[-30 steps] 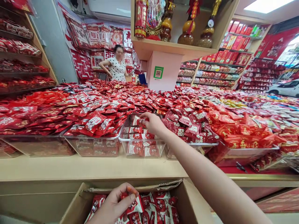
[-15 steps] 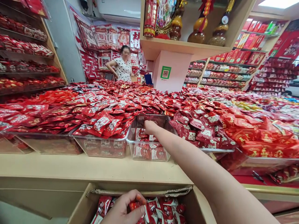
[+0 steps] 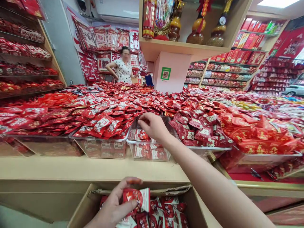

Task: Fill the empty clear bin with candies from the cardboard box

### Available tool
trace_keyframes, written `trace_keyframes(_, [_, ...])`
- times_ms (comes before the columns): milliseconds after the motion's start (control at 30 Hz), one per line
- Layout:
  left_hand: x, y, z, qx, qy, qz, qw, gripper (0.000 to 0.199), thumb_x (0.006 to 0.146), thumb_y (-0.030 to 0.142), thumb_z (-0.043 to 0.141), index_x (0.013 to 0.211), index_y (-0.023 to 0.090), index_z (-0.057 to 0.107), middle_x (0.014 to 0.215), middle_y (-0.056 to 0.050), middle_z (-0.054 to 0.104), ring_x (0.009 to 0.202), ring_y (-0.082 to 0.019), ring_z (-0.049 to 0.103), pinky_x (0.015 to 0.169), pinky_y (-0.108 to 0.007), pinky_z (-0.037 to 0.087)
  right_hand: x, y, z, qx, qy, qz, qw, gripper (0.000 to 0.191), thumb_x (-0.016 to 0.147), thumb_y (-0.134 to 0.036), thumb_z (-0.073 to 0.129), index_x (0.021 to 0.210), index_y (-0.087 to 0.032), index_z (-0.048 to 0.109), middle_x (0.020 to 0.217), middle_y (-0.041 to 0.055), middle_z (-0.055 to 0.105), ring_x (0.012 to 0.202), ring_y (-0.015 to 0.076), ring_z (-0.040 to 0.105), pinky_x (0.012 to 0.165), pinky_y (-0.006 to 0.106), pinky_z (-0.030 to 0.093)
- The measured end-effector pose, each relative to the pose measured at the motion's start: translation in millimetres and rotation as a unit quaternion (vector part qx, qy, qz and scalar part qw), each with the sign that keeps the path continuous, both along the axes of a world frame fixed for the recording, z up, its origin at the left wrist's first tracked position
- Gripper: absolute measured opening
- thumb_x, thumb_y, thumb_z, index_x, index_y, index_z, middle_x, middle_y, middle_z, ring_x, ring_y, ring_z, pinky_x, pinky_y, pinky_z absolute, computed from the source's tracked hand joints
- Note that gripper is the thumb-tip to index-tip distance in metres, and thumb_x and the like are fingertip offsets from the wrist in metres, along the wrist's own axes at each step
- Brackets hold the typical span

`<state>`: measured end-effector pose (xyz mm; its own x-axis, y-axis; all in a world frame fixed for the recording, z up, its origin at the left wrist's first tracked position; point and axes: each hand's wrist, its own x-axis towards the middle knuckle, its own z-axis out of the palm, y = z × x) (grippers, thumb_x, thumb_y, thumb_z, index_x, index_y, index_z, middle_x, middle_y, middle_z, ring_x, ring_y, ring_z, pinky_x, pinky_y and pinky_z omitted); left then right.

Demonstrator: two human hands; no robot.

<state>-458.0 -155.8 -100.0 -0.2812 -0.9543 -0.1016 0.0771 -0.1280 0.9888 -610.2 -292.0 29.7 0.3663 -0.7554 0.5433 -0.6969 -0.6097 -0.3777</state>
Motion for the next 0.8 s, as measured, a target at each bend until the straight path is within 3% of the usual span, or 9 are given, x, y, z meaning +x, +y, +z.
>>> trace_keyframes(100, [-1.2,-0.9,5.3,0.01,0.084,0.069,0.994,0.038,0.064,0.022,0.065,0.1,0.023,0.054,0.1,-0.004,0.061,0.091,-0.019,0.055,0.082,-0.031,0.041,-13.5,70.2,-21.9,0.041,-0.058,0.063,0.995,0.015,0.08,-0.03,0.048,0.079,-0.018,0.058,0.07,0.0011,0.058,0.062,0.0111,0.05,0.059,0.024,0.04])
trace_keyframes(200, [-4.9,-1.2,3.3,0.027,0.109,0.096,0.989,0.04,0.064,0.024,0.067,0.101,0.022,0.052,0.091,-0.002,0.06,0.08,-0.016,0.058,0.077,-0.031,0.044,-22.9,114.2,-71.4,0.202,-0.121,0.02,0.972,0.022,0.076,-0.034,0.055,0.092,-0.019,0.055,0.072,0.0022,0.056,0.06,0.012,0.049,0.055,0.025,0.039])
trace_keyframes(300, [-8.0,-0.7,-1.1,0.015,0.083,0.096,0.992,0.041,0.065,0.024,0.067,0.102,0.022,0.05,0.093,-0.002,0.059,0.082,-0.016,0.058,0.076,-0.029,0.045,-24.9,125.6,-119.0,0.39,-0.304,0.036,0.868,0.033,0.07,-0.043,0.06,0.089,-0.017,0.051,0.066,-0.0006,0.052,0.053,0.01,0.046,0.047,0.023,0.038])
trace_keyframes(367, [-9.2,-0.5,-3.6,-0.001,0.049,0.079,0.996,0.041,0.067,0.023,0.065,0.104,0.023,0.047,0.098,-0.002,0.058,0.084,-0.016,0.058,0.077,-0.028,0.045,-25.0,125.2,-137.3,0.433,-0.391,0.053,0.81,0.034,0.067,-0.046,0.061,0.077,-0.016,0.05,0.062,-0.0024,0.049,0.05,0.0084,0.044,0.045,0.022,0.037])
trace_keyframes(533, [-11.1,-1.5,-6.3,0.016,0.0,-0.013,1.0,0.047,0.071,0.023,0.061,0.112,0.022,0.039,0.076,0.002,0.061,0.062,-0.012,0.057,0.058,-0.025,0.047,-31.9,126.7,-141.2,0.394,-0.447,0.043,0.802,0.032,0.067,-0.044,0.063,0.07,-0.016,0.049,0.056,-0.0047,0.048,0.049,0.0061,0.042,0.046,0.019,0.034])
trace_keyframes(700, [-13.8,-1.6,-3.7,0.029,0.014,0.014,0.999,0.046,0.073,0.026,0.06,0.112,0.022,0.037,0.076,0.002,0.06,0.054,-0.009,0.053,0.051,-0.022,0.044,-30.3,129.0,-142.3,0.435,-0.509,0.054,0.74,0.038,0.063,-0.05,0.065,0.069,-0.017,0.046,0.051,-0.0057,0.051,0.04,0.0053,0.042,0.041,0.019,0.035])
trace_keyframes(800, [-17.7,0.4,-3.7,0.055,0.016,0.01,0.998,0.049,0.072,0.03,0.061,0.112,0.021,0.036,0.072,0.002,0.06,0.052,-0.009,0.052,0.049,-0.022,0.043,-23.0,128.9,-148.0,0.439,-0.52,0.051,0.731,0.04,0.062,-0.05,0.066,0.068,-0.016,0.045,0.05,-0.0052,0.052,0.039,0.0053,0.043,0.04,0.019,0.036])
